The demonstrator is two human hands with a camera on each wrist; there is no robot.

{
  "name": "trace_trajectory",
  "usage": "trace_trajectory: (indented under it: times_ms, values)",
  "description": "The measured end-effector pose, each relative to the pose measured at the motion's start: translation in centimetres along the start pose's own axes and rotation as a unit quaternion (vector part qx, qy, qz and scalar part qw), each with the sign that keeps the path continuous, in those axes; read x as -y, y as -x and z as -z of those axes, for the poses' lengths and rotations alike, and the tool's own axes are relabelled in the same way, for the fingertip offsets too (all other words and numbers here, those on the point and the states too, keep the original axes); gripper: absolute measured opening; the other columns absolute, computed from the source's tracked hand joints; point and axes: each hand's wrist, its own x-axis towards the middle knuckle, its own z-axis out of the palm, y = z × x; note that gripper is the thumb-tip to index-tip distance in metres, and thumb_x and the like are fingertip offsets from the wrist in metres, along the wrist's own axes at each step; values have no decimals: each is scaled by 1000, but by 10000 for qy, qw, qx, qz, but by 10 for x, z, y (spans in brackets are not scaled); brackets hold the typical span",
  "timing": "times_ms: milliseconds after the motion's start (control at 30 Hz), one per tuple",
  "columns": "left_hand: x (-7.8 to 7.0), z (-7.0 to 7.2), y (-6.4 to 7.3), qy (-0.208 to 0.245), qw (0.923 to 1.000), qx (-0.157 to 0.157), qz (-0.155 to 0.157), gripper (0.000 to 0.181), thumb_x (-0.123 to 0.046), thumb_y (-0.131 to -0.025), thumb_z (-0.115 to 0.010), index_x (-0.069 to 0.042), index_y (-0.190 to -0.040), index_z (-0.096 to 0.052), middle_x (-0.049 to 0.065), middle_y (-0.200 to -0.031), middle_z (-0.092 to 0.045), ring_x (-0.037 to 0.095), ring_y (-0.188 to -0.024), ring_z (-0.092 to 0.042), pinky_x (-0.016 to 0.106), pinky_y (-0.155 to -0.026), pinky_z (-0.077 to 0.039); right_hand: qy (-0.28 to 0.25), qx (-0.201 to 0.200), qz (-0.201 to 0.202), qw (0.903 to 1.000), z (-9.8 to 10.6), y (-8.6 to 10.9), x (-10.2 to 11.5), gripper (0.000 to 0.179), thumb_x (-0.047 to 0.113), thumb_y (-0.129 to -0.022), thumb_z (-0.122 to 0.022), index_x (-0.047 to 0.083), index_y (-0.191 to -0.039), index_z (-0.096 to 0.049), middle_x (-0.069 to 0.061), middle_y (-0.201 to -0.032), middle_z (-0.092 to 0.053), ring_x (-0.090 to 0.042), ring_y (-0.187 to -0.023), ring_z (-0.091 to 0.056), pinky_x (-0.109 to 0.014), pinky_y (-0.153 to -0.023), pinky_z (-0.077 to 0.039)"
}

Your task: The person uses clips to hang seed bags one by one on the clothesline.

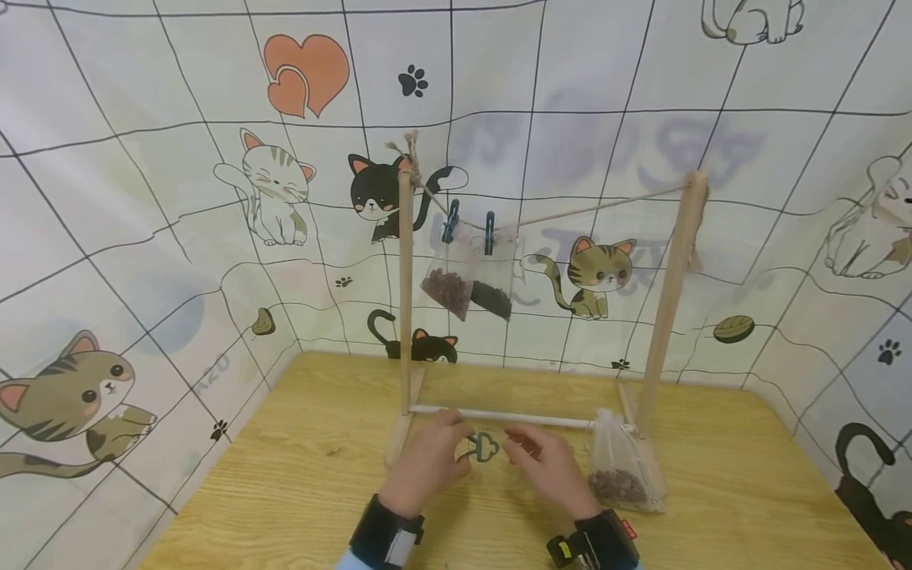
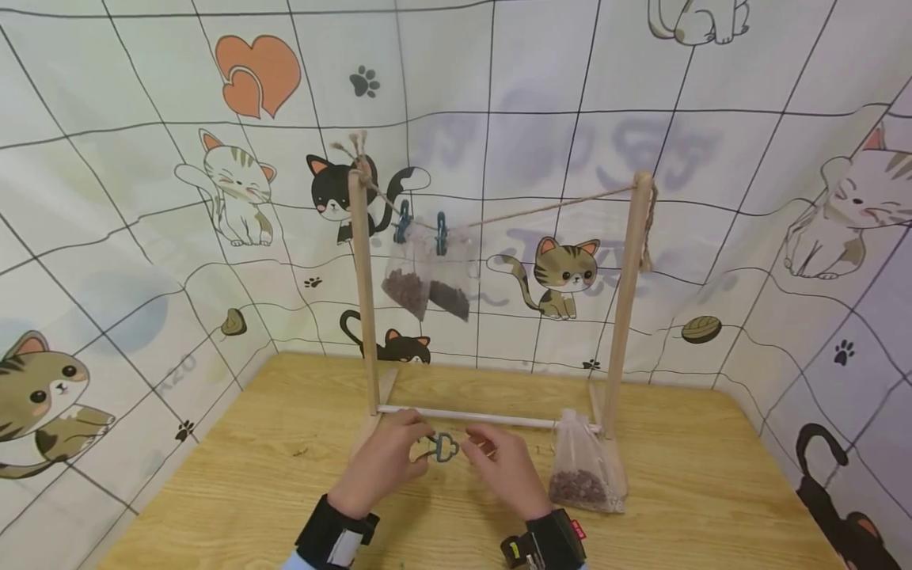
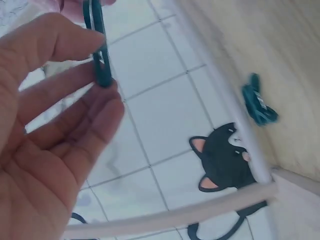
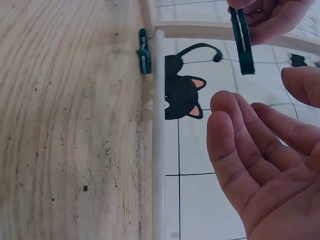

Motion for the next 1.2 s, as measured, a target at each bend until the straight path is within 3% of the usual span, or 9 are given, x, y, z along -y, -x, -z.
trace_trajectory:
  times_ms: [100,200,467,567,667,800,1033,1200]
  values:
    - [-10,4,-5,110,9993,-85,-353,40,0,-70,-86,-4,-108,-76,3,-100,-62,12,-87,-59,20,-75,-54,-502,247,-108,9984,10,5,0,35,21,-105,-62,-4,-129,-65,-17,-104,-74,-22,-81,-71,-32,-72,-59]
    - [-18,4,-8,82,9987,-79,-495,43,-3,-71,-86,-5,-113,-76,2,-103,-62,12,-91,-59,21,-81,-54,-846,403,-138,9955,18,9,1,35,17,-105,-61,-7,-130,-64,-19,-102,-73,-15,-79,-71,-34,-71,-60]
    - [-24,4,-11,133,9979,-66,-626,40,-4,-74,-84,-6,-113,-76,1,-105,-62,12,-93,-58,21,-81,-52,-1276,534,-389,9896,24,9,3,33,14,-103,-63,-9,-126,-65,-20,-97,-73,-12,-76,-68,-32,-71,-59]
    - [-23,3,-10,247,9983,-160,-507,42,-8,-76,-85,-6,-116,-75,3,-110,-64,15,-99,-60,25,-87,-55,-1445,532,-529,9867,25,9,3,34,14,-104,-63,-10,-127,-64,-21,-99,-72,-12,-78,-68,-32,-73,-59]
    - [-21,3,-10,654,9977,-68,-150,47,-13,-79,-85,-6,-123,-71,6,-119,-65,19,-109,-62,31,-94,-55,-1614,469,-556,9842,26,9,2,34,13,-104,-62,-11,-128,-63,-21,-98,-71,-11,-79,-68,-32,-75,-59]
    - [-20,6,-11,1435,9895,92,120,45,-12,-82,-85,-7,-124,-70,4,-115,-66,22,-104,-64,30,-89,-56,-1812,461,-542,9809,26,10,1,34,12,-103,-62,-12,-127,-63,-13,-94,-72,-10,-80,-68,-31,-76,-59]
    - [-21,9,-12,2135,9769,-75,-65,42,-11,-79,-87,-12,-118,-71,0,-105,-68,17,-92,-62,25,-81,-54,-2305,695,-411,9697,27,11,1,38,14,-105,-60,-15,-129,-60,1,-92,-73,-10,-82,-69,-31,-80,-59]
    - [-22,10,-12,2461,9688,-248,-142,40,-8,-78,-87,-11,-115,-72,-3,-100,-68,9,-88,-59,25,-79,-53,-2315,765,-402,9690,27,11,4,38,15,-105,-60,-14,-130,-60,3,-94,-73,-11,-83,-69,-31,-80,-59]
